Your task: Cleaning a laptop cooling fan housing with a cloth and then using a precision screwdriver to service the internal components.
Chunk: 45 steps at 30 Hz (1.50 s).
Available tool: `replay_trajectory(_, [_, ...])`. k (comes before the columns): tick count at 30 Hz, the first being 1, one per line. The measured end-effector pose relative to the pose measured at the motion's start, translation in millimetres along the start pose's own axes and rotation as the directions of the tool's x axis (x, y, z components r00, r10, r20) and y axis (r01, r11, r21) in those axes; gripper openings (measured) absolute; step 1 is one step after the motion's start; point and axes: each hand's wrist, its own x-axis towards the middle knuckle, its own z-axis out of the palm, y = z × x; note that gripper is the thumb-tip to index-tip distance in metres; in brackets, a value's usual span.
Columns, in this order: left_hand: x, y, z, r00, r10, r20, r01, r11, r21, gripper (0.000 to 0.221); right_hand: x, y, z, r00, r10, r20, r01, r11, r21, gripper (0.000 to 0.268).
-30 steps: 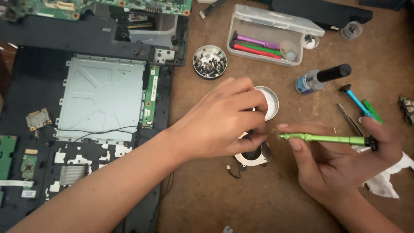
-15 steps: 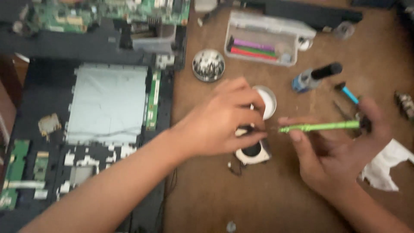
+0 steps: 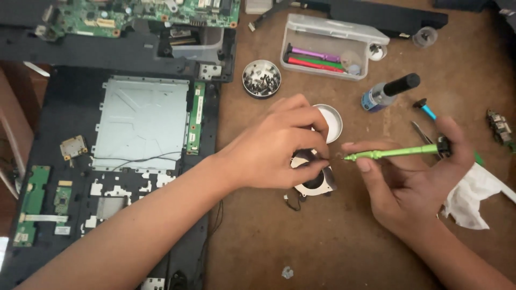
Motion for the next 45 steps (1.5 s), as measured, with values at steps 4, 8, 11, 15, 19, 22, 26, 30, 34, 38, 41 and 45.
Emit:
replay_trajectory(4, [2,3,-2,1.0,0.006,0.003,-0.006,1.0,-0.006,0.01,-1,0,2,1.0,0.01,-0.026,-0.013,0.996,-0.092,0.016])
replay_trajectory(8, [2,5,-2,1.0,-0.015,-0.014,0.014,0.997,-0.073,0.007,-2,-2,2,0.999,0.038,-0.009,-0.036,0.975,0.219,0.048])
replay_trajectory(11, [3,6,-2,0.999,-0.047,-0.023,0.044,0.991,-0.125,0.005,10,-15,2,1.0,0.021,-0.021,-0.014,0.957,0.288,0.038])
replay_trajectory(15, [3,7,-3,0.994,-0.109,-0.019,0.104,0.98,-0.167,0.002,6,-13,2,0.995,0.1,0.024,-0.102,0.92,0.379,0.078])
replay_trajectory(19, [3,7,-1,0.991,-0.131,-0.019,0.126,0.977,-0.171,0.002,12,-24,4,0.995,0.088,-0.042,-0.062,0.903,0.426,0.074])
replay_trajectory(22, [2,5,1,0.992,-0.126,-0.011,0.123,0.979,-0.165,0.002,10,-17,5,0.998,0.007,-0.061,0.019,0.913,0.407,0.083])
replay_trajectory(26, [1,6,0,0.992,-0.124,0.003,0.123,0.98,-0.158,0.003,10,-19,5,0.999,-0.007,-0.049,0.03,0.877,0.48,0.084])
replay_trajectory(30, [2,6,-1,0.99,-0.139,0.003,0.138,0.979,-0.153,0.004,15,-22,4,0.998,-0.024,-0.054,0.047,0.88,0.473,0.081])
replay_trajectory(34, [4,10,-6,0.992,-0.123,-0.017,0.12,0.983,-0.138,0.013,14,-23,3,0.999,0.03,-0.032,-0.011,0.877,0.481,0.083])
replay_trajectory(38, [3,10,-15,0.989,-0.108,-0.104,0.109,0.994,-0.001,0.024,13,-13,5,0.996,0.062,-0.061,-0.028,0.892,0.452,0.083])
replay_trajectory(41, [7,11,-24,0.997,-0.075,0.021,0.071,0.987,0.147,0.051,11,-6,8,0.992,0.08,-0.1,-0.026,0.891,0.453,0.086])
replay_trajectory(45, [6,14,-21,0.961,-0.002,0.275,-0.112,0.911,0.396,0.094,10,-2,10,0.985,0.142,-0.096,-0.077,0.868,0.491,0.086])
